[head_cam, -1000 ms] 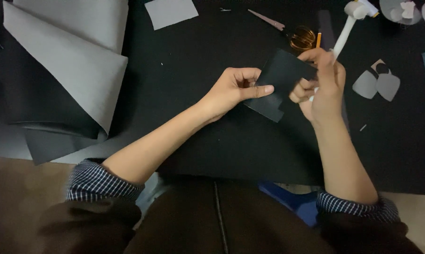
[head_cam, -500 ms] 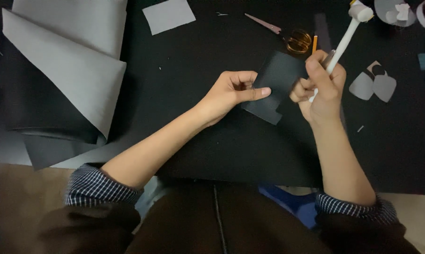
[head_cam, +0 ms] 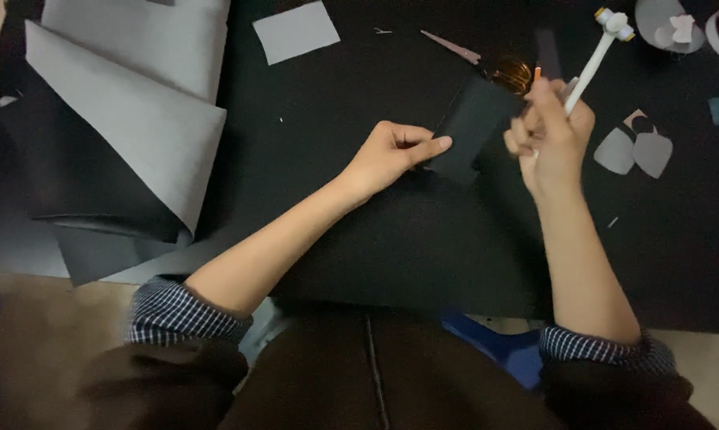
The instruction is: Using a mallet and punch tool to create a series of holes in a leather piece, followed by trimming with scissors.
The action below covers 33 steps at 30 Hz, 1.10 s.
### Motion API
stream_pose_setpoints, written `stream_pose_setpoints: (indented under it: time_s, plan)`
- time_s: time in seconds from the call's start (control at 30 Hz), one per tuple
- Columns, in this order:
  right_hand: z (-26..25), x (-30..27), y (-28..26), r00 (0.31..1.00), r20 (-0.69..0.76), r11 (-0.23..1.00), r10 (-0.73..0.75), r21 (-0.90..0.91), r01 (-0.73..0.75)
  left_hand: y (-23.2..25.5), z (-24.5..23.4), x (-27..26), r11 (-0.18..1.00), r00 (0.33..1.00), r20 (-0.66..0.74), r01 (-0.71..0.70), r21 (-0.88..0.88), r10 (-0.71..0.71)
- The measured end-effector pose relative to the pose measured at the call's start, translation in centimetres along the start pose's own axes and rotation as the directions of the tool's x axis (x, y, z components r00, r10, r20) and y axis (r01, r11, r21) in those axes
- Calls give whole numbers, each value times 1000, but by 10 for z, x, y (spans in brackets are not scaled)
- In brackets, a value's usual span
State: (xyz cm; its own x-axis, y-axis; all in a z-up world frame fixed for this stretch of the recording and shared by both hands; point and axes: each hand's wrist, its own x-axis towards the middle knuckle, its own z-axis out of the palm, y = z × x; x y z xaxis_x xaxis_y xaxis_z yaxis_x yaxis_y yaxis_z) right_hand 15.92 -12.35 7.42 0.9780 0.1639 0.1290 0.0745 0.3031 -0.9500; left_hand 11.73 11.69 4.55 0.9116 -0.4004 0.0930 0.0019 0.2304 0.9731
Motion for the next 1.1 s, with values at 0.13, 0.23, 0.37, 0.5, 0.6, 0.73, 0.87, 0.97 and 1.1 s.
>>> stream_pose_setpoints:
  time_s: [0.13, 0.23, 0.37, 0.5, 0.6, 0.73, 0.87, 0.97, 1.1]
  plan:
    - [-9, 14, -3, 996, -49, 995, 81, 58, -78, 9, -4, 1, 959, 982, -185, 73, 275, -22]
    - [-9, 19, -3, 965, -203, 983, 165, 108, -146, -2, -18, 9, 918, 970, -234, 40, 394, 58]
    - [-11, 25, 9, 964, -203, 983, 170, 108, -150, -32, -61, 30, 780, 873, -344, -63, 623, 345]
    - [-5, 22, 12, 957, -183, 973, 223, 92, -210, -19, -120, 23, 416, 653, -402, 143, 898, 642]
    - [3, 21, 16, 963, -163, 977, 213, 37, -209, -36, -161, 21, 141, 729, -543, 538, 831, 417]
    - [13, 12, 16, 974, -107, 978, 198, -41, -203, -38, -174, 19, 124, 754, -426, 425, 897, 499]
    - [6, 12, 26, 992, -66, 986, 112, -116, -119, -17, -158, 16, 103, 790, -269, 256, 961, 551]
    - [7, 12, 21, 995, -48, 988, 90, -123, -95, 2, -131, 19, 418, 783, -312, 73, 905, 538]
    - [2, 14, 22, 995, -22, 991, 102, -86, -103, -50, -124, 45, 932, 836, -497, -45, 361, 233]
